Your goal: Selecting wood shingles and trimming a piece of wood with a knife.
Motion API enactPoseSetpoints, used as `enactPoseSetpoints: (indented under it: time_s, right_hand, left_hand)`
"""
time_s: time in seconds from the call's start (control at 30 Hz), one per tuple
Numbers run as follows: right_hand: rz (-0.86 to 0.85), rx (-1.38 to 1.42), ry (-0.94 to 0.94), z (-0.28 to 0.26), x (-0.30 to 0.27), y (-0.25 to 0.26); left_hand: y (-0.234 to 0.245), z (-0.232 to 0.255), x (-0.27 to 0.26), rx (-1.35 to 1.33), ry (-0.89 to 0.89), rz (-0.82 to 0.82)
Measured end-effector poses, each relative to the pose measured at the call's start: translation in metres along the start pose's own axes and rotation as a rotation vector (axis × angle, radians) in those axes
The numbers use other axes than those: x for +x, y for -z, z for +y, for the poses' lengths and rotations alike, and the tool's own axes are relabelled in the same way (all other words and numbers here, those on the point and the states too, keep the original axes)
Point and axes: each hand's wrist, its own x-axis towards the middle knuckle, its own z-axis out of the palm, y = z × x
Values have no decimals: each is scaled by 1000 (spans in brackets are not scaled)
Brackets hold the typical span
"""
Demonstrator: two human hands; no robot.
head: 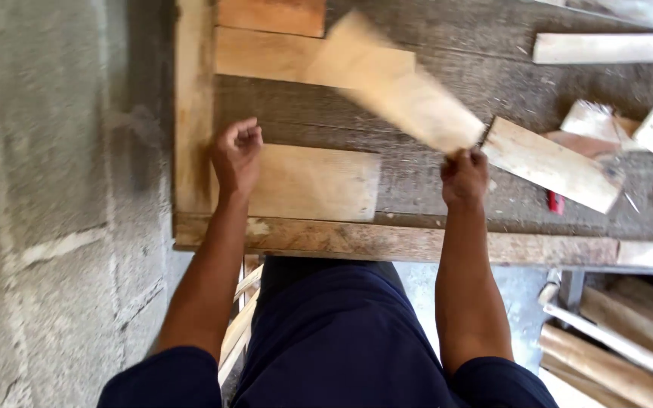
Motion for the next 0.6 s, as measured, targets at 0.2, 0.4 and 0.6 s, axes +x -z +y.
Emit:
enactPoseSetpoints:
  time_s: [0.2,0.4,0.6]
  right_hand:
    - [259,626,-29,5,25,102]
    - [170,929,-25,36,81,127]
    - [7,679,-233,-37,25,57]
  left_hand:
    - [-67,22,-54,-104,139,-158]
    - [-142,20,-101,-223,200,-335]
    - [-211,27,-142,-272,214,-441]
